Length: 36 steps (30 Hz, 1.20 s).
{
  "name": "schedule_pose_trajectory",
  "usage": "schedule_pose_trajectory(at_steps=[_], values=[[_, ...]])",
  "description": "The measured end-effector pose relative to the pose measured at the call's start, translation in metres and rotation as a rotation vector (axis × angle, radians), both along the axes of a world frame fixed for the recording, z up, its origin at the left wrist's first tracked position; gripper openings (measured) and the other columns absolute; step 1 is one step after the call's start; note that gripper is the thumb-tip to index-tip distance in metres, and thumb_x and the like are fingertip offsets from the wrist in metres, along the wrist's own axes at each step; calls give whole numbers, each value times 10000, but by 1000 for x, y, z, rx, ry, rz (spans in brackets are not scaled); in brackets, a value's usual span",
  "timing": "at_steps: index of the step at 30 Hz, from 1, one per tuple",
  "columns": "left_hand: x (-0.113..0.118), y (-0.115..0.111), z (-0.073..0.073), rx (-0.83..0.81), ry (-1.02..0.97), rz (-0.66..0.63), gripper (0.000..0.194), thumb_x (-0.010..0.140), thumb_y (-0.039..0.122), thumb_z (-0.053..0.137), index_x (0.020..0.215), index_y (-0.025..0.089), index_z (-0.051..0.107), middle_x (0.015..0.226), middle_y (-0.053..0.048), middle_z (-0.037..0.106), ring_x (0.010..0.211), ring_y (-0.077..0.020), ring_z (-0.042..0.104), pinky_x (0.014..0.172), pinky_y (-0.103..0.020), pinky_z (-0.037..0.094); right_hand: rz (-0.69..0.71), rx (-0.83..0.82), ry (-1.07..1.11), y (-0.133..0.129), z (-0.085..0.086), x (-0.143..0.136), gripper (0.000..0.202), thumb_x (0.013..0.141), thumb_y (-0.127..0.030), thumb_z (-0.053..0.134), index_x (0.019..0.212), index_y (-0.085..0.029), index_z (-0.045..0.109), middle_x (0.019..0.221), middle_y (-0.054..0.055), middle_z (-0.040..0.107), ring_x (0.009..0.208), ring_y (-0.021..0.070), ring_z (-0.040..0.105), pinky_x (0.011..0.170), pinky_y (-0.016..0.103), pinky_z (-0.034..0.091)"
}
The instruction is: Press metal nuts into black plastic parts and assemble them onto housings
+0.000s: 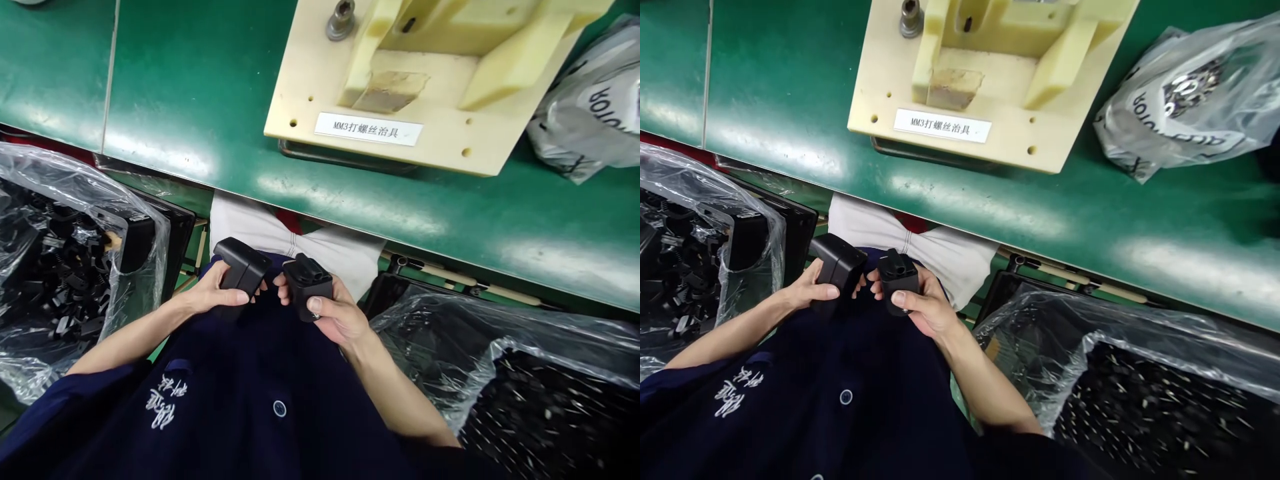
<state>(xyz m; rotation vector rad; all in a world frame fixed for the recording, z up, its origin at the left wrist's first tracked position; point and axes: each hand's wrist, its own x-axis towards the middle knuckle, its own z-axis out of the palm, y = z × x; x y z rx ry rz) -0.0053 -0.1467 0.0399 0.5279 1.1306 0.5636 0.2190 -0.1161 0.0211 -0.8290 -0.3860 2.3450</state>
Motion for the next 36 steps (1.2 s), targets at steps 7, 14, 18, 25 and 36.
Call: schedule_pose_trajectory(at_steps=[7, 14, 18, 25, 36], values=[[-1, 0, 3, -95, -14, 139, 439, 527, 439, 831, 816, 134, 702, 730, -58, 691, 689, -188, 631, 651, -273, 496, 118, -114, 157, -11, -16, -3, 302, 675, -407, 819, 835, -162, 745, 829, 56, 722, 770, 145, 680, 832, 257, 521], [4, 0, 8, -165, 78, 121, 492, 660, 577, 709, 783, 100, 701, 722, -106, 694, 598, -167, 610, 550, -247, 474, 194, 0, 111, -2, -17, 4, 279, 703, -365, 777, 810, -119, 698, 790, 52, 684, 643, 143, 627, 600, 254, 513], [12, 1, 10, -265, 142, 134, 511, 665, 593, 721, 787, 96, 694, 746, -103, 704, 605, -151, 617, 537, -223, 482, 378, 389, -191, 11, -10, 15, 239, 746, -339, 709, 690, -138, 593, 607, -12, 576, 511, 106, 521, 480, 224, 425], [25, -3, 12, -434, 159, 234, 590, 511, 646, 804, 739, 124, 653, 596, -56, 664, 502, -143, 582, 468, -225, 453, 552, 1160, -669, 18, 10, 6, 134, 817, -258, 649, 766, -135, 660, 673, 24, 622, 591, 130, 554, 563, 244, 414], [37, -4, 16, -537, 266, 235, 569, 583, 669, 743, 655, 111, 657, 577, -71, 650, 475, -134, 548, 458, -236, 427, 925, 1889, -1080, 16, 4, -16, 136, 834, -136, 555, 718, -108, 620, 668, 94, 600, 619, 206, 571, 477, 279, 240]])
